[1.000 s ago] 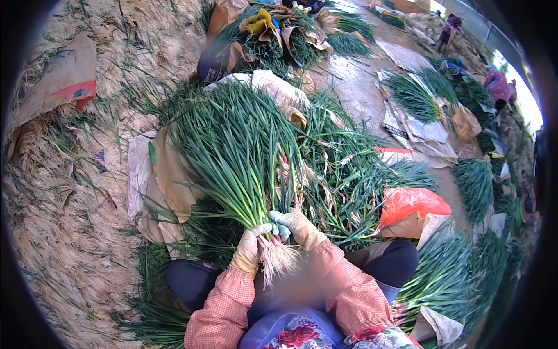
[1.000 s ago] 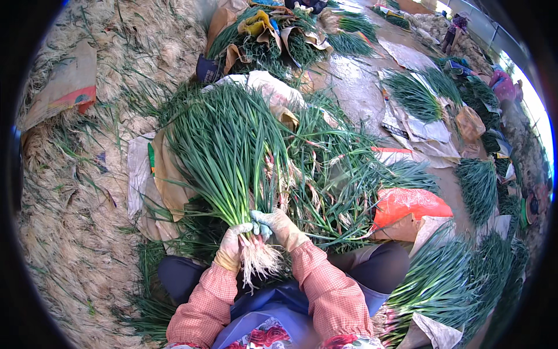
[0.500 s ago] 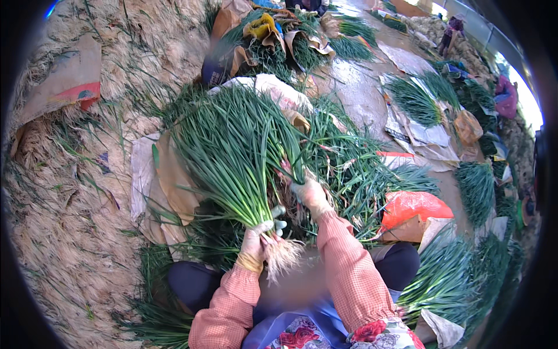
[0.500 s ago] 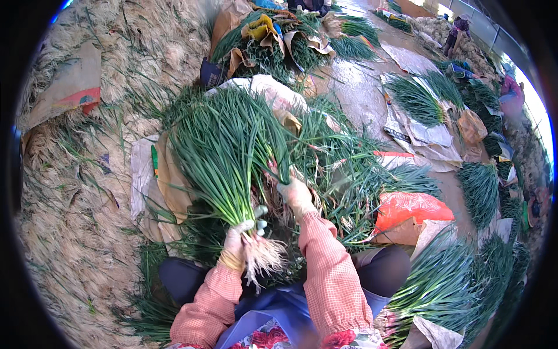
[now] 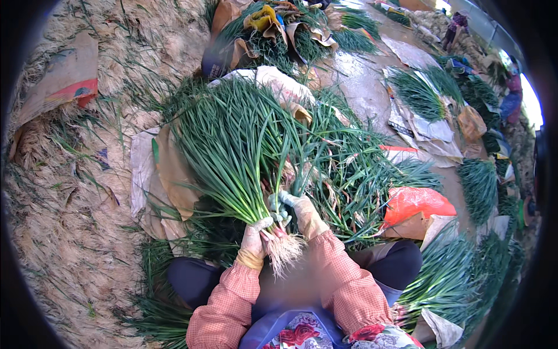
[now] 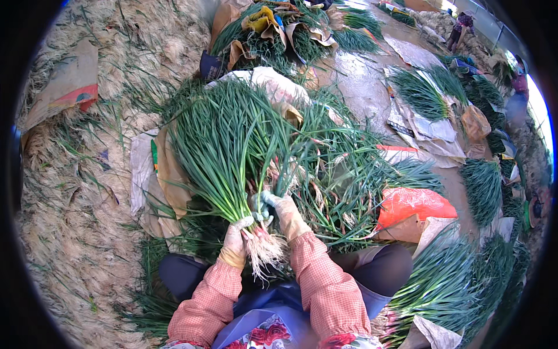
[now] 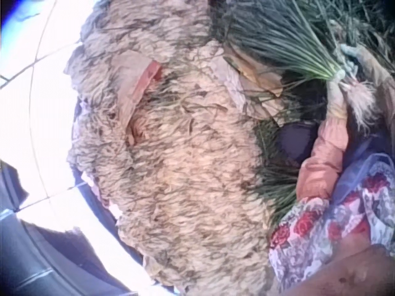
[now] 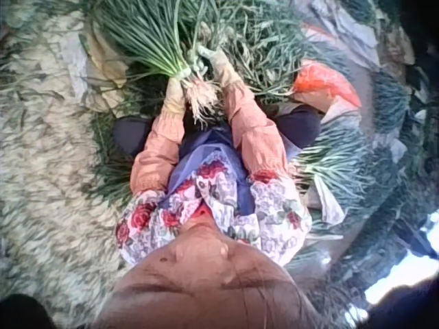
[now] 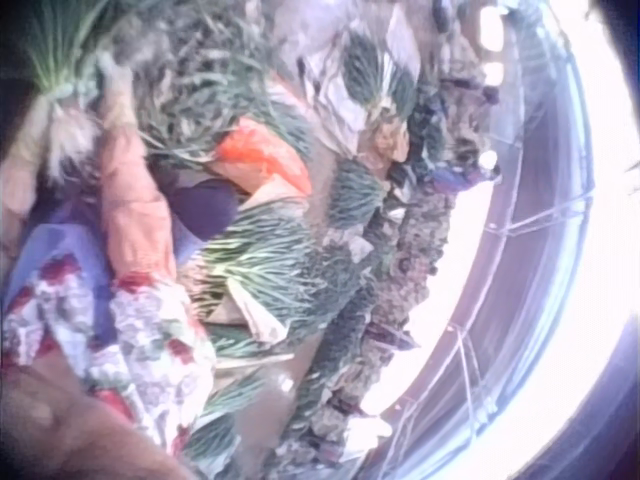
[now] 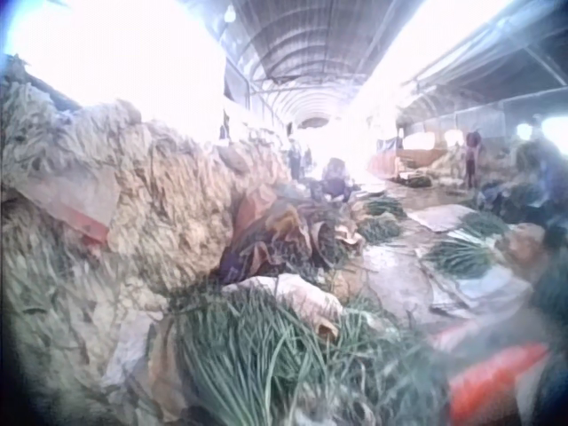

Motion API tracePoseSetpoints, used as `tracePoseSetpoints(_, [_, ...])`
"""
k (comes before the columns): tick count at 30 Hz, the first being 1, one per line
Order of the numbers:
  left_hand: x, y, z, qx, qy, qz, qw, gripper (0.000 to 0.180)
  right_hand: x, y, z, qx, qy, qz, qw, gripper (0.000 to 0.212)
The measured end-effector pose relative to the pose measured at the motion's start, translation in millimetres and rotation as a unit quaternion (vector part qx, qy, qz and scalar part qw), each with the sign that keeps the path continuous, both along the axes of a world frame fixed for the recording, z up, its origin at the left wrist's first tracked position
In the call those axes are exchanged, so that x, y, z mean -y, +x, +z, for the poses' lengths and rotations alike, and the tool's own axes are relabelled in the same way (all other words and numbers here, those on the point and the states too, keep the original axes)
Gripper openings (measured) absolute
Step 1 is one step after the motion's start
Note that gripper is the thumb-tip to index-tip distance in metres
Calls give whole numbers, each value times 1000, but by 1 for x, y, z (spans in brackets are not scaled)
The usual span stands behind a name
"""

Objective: The person gathers green onions into bundles, trims the roots with a knife, and ties them with rubber bands. The person places the finished bundles aside and continues processing more onions.

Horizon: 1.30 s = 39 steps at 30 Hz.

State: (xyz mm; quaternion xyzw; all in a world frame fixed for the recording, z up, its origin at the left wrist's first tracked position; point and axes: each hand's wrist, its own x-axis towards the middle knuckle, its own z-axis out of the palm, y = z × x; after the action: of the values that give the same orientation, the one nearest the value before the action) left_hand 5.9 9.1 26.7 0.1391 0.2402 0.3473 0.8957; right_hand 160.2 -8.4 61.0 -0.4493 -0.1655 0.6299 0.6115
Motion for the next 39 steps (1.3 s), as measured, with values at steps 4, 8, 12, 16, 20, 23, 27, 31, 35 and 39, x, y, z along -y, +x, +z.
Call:
tracePoseSetpoints(4, [-2, -5, -2, -53, 8, -17, 998, 28, 0, -3, -9, -274, 68, -139, 949, 33])
tracePoseSetpoints(8, [10, -5, 9, -47, -18, -52, 997, 20, -19, 33, 15, -81, 2, -253, 964, 36])
tracePoseSetpoints(12, [4, -11, 23, -84, -52, -22, 995, 19, -1, 49, 37, 247, -25, 136, 959, 39])
tracePoseSetpoints(16, [-8, -17, 1, -118, 46, -71, 989, 16, 18, 21, 46, 434, -54, 354, 827, 40])
tracePoseSetpoints(20, [-5, -11, 4, -113, 42, -55, 991, 19, 3, 26, 18, 790, 246, 268, 494, 7])
tracePoseSetpoints(23, [-12, -17, 3, -196, 63, -98, 974, 21, -6, 73, 36, 761, 26, 203, 615, 15])
tracePoseSetpoints(27, [-4, -20, 27, -124, 1, -71, 990, 39, 7, 140, 34, 961, 81, 23, 264, 30])
tracePoseSetpoints(31, [-10, -31, 54, 34, 21, -3, 999, 40, -71, 83, 27, 812, -19, 76, 579, 14])
tracePoseSetpoints(35, [-31, -59, 95, 235, 126, -6, 964, 77, -89, 28, -20, 830, -152, 23, 536, 47])
tracePoseSetpoints(39, [-54, -69, 129, 303, 221, 34, 926, 78, -111, 83, -20, 618, -60, -50, 782, 25])
